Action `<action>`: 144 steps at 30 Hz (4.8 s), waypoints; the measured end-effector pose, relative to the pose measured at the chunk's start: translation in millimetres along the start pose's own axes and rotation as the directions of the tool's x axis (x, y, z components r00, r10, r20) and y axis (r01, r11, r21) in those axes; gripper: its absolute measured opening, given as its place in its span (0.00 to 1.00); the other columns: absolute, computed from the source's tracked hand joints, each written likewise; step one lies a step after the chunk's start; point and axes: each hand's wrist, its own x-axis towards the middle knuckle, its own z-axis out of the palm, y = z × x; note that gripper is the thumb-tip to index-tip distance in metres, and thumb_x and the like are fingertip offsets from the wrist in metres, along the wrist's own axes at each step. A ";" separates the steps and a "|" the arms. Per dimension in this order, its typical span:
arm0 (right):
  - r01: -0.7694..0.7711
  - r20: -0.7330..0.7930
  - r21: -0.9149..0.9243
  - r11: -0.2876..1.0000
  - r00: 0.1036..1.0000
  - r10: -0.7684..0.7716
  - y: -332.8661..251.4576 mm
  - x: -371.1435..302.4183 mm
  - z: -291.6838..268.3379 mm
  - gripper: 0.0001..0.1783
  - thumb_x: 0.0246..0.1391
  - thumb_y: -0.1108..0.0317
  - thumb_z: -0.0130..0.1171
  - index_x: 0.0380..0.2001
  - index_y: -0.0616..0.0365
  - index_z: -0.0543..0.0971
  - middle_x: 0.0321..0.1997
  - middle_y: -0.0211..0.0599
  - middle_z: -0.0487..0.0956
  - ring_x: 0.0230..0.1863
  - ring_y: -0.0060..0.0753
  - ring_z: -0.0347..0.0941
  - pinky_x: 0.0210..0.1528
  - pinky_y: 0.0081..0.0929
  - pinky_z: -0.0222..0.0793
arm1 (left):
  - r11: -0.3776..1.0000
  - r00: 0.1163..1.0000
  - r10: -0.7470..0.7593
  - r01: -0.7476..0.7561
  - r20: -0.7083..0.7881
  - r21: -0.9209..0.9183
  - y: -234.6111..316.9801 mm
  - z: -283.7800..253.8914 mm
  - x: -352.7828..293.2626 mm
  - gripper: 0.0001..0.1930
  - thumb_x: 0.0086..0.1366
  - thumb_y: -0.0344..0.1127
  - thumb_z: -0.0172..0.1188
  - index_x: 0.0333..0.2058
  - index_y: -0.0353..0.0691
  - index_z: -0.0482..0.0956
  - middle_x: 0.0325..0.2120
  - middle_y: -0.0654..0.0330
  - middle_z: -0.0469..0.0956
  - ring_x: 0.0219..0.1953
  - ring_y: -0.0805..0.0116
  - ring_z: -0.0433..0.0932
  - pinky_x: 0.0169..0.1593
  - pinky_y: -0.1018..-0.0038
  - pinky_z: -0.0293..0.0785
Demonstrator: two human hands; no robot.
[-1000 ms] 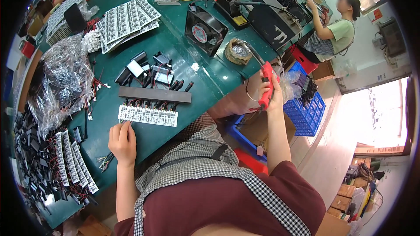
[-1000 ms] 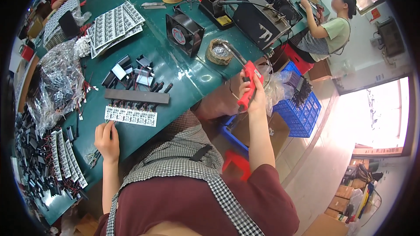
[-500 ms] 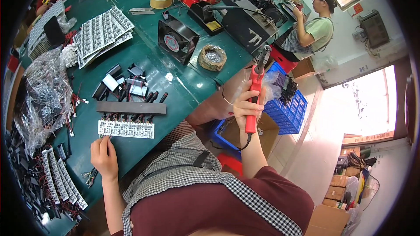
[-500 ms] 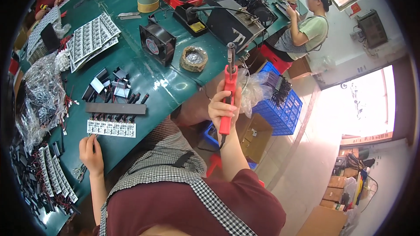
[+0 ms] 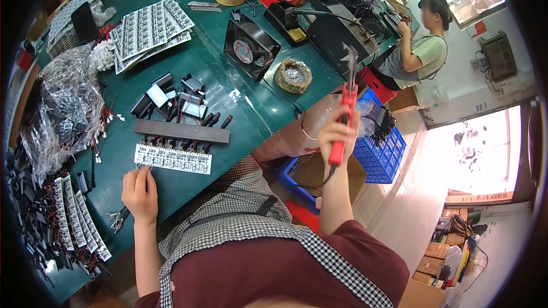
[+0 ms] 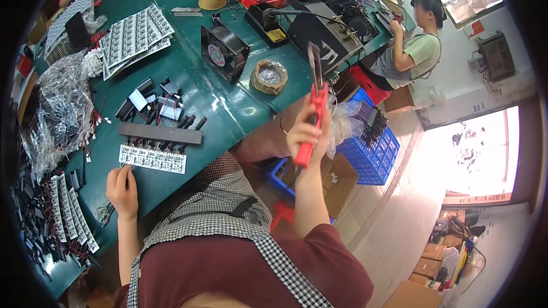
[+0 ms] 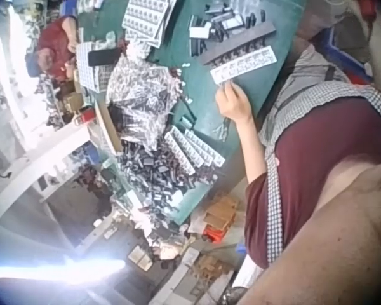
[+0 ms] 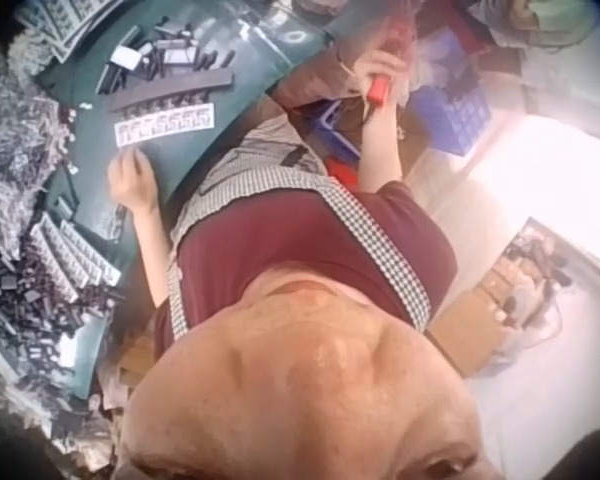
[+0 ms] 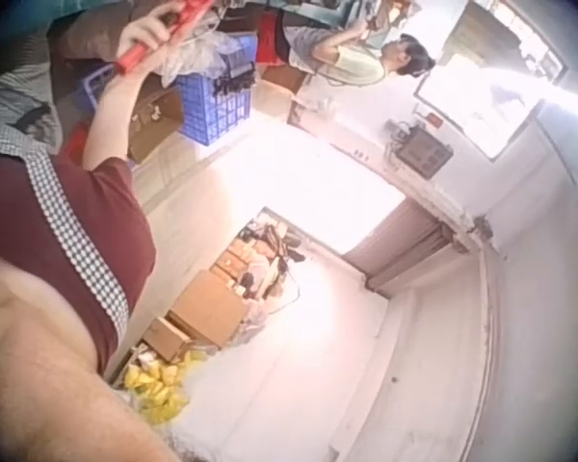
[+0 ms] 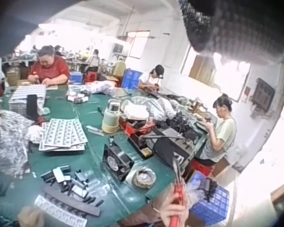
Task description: The person solders wire harnesses onto LED circuit board strips with a soldering iron and solder wire.
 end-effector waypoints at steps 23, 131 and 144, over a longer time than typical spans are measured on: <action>-0.012 -0.262 -0.899 0.437 0.815 -0.518 -58.0 124.3 1.0 0.13 0.55 0.64 0.57 0.32 0.65 0.73 0.19 0.27 0.64 0.20 0.20 0.57 0.23 0.17 0.54 | 1.000 0.998 0.018 -0.017 -0.064 0.018 -7.7 -4.6 -5.9 0.06 0.49 0.25 0.62 0.27 0.39 0.76 0.25 0.59 0.72 0.26 0.61 0.74 0.27 0.68 0.70; -0.175 -0.168 -0.982 -0.064 0.980 -0.109 207.5 21.5 -12.8 0.57 0.42 0.86 0.58 0.67 0.50 0.34 0.44 0.44 0.69 0.35 0.25 0.75 0.37 0.20 0.73 | 0.422 0.806 -0.358 0.590 0.472 -0.688 93.8 -18.9 22.1 0.06 0.54 0.24 0.60 0.29 0.34 0.71 0.19 0.65 0.71 0.22 0.82 0.66 0.26 0.82 0.65; -0.189 -0.180 -0.980 -0.063 0.976 -0.123 210.8 20.9 -14.7 0.55 0.43 0.87 0.56 0.67 0.49 0.35 0.45 0.44 0.69 0.35 0.25 0.74 0.37 0.20 0.74 | 0.360 0.802 -0.413 0.579 0.431 -0.732 96.4 -17.6 22.3 0.05 0.58 0.25 0.59 0.30 0.32 0.72 0.23 0.63 0.74 0.25 0.81 0.69 0.30 0.82 0.66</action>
